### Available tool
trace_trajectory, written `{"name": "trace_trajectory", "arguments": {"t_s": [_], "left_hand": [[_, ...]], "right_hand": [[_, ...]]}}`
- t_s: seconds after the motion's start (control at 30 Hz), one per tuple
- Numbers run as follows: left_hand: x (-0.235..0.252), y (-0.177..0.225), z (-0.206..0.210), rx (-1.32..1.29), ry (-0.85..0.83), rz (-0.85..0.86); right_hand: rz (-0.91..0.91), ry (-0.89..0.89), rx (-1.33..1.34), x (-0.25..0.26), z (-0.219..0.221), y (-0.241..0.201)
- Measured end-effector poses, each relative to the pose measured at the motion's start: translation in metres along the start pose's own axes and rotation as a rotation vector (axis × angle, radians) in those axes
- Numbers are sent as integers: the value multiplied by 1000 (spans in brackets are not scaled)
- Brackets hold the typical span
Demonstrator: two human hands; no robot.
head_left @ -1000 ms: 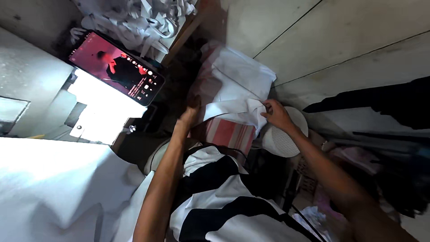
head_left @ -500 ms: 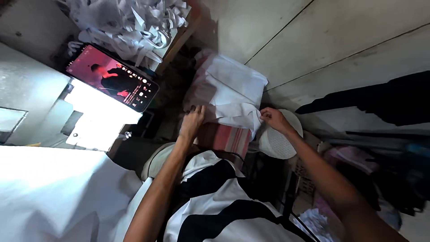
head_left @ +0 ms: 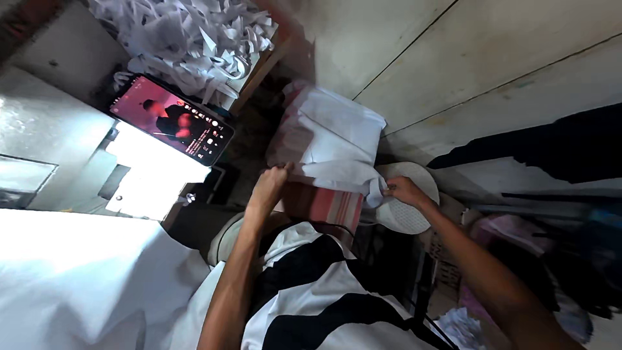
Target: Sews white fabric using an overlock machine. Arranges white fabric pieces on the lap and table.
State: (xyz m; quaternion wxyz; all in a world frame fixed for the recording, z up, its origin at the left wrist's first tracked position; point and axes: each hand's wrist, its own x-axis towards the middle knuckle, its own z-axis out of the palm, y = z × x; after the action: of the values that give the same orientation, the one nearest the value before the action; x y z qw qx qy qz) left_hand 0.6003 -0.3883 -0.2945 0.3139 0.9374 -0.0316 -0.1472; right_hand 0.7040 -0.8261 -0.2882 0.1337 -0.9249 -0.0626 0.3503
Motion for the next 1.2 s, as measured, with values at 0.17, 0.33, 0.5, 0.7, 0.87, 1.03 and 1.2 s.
{"name": "trace_trajectory", "arguments": {"t_s": [0.17,0.33,0.5,0.7,0.87,1.03,1.2], "left_hand": [[-35,-41,-23,-51,-176,32],[-29,-49,-3,-87,-280,-122],[-19,-32,-14,-152,-185,-260],[-24,-36,-8,-333,-130,-346],[-28,-30,-13,-323,-98,-378],[-29,-42,-22,-467,-139,-205],[-21,-53,-17,-971,-354,234]], "right_hand": [[27,-151,9,-29,-12,10],[-17,-144,-98,-42,-14,17],[-70,98,65,-19,-26,12],[-57,-4,21,15,-43,3],[-36,8,-125,23,-40,13],[-32,26,-84,15,-39,19],[32,-206,-42,3,-48,40]]}}
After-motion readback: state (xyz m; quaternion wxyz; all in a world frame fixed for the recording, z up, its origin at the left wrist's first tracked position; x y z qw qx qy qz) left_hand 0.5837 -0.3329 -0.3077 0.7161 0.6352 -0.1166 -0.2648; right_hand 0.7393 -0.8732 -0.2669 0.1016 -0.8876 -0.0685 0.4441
